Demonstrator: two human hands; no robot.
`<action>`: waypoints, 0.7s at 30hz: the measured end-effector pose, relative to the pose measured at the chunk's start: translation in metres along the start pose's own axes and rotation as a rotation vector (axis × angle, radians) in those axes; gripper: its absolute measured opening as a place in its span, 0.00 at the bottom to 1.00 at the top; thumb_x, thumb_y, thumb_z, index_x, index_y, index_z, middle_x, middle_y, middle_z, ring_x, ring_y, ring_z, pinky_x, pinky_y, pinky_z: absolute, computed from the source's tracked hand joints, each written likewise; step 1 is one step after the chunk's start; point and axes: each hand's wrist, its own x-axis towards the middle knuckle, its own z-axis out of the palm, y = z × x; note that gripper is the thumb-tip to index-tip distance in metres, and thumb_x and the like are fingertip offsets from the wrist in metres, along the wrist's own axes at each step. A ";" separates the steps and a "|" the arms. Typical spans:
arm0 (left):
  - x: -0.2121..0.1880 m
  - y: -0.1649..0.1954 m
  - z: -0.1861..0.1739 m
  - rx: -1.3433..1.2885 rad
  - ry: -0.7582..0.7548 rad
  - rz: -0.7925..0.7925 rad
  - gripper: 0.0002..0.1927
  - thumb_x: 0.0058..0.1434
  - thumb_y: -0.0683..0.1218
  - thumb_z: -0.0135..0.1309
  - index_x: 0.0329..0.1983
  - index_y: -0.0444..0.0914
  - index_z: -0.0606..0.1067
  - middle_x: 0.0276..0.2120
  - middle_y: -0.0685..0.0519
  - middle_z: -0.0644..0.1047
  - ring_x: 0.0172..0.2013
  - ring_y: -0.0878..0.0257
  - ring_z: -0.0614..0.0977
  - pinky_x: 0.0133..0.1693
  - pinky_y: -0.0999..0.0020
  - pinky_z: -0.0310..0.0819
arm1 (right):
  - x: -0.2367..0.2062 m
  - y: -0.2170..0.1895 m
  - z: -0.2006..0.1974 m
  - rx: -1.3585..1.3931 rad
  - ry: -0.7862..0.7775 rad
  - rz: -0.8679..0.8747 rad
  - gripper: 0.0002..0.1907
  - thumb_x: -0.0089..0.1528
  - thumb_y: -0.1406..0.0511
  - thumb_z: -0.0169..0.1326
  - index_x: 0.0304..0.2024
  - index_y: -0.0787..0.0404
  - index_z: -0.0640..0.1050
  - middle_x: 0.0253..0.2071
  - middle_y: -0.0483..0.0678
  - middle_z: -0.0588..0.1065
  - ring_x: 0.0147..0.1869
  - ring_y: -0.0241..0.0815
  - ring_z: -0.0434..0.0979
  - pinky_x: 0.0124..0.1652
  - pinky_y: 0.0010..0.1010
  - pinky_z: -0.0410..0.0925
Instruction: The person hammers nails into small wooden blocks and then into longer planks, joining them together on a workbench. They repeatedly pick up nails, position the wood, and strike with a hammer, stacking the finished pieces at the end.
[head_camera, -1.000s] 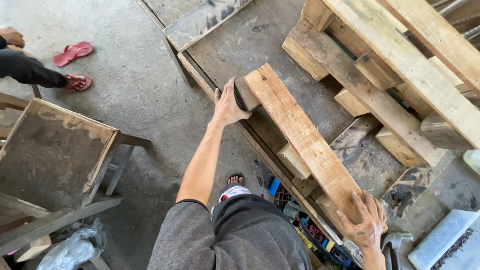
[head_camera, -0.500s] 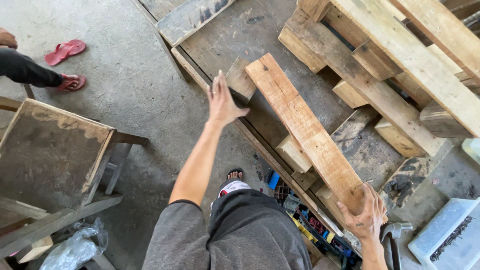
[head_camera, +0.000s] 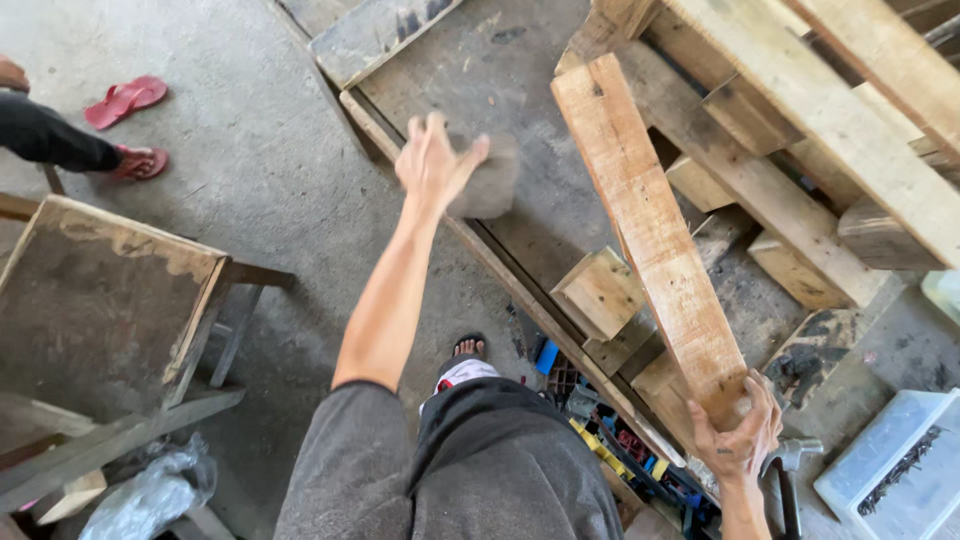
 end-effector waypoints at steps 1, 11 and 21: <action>0.015 0.006 -0.002 0.065 -0.018 0.029 0.34 0.61 0.68 0.55 0.53 0.35 0.73 0.54 0.39 0.73 0.42 0.49 0.80 0.43 0.51 0.77 | 0.000 -0.002 0.001 -0.012 -0.014 0.003 0.46 0.56 0.49 0.64 0.68 0.65 0.62 0.69 0.60 0.68 0.74 0.59 0.65 0.71 0.50 0.57; 0.073 0.019 -0.005 0.096 0.007 -0.037 0.28 0.61 0.65 0.48 0.38 0.36 0.80 0.42 0.36 0.79 0.44 0.39 0.80 0.45 0.49 0.75 | 0.002 -0.010 -0.001 -0.049 -0.031 0.028 0.48 0.54 0.49 0.66 0.68 0.64 0.63 0.70 0.59 0.69 0.74 0.59 0.65 0.72 0.50 0.55; 0.035 -0.026 0.012 -0.612 -0.099 0.152 0.19 0.67 0.53 0.55 0.52 0.36 0.80 0.32 0.48 0.84 0.26 0.63 0.81 0.29 0.66 0.76 | 0.002 -0.011 -0.002 0.003 -0.021 -0.015 0.44 0.55 0.50 0.66 0.66 0.64 0.66 0.69 0.58 0.70 0.73 0.58 0.67 0.71 0.50 0.58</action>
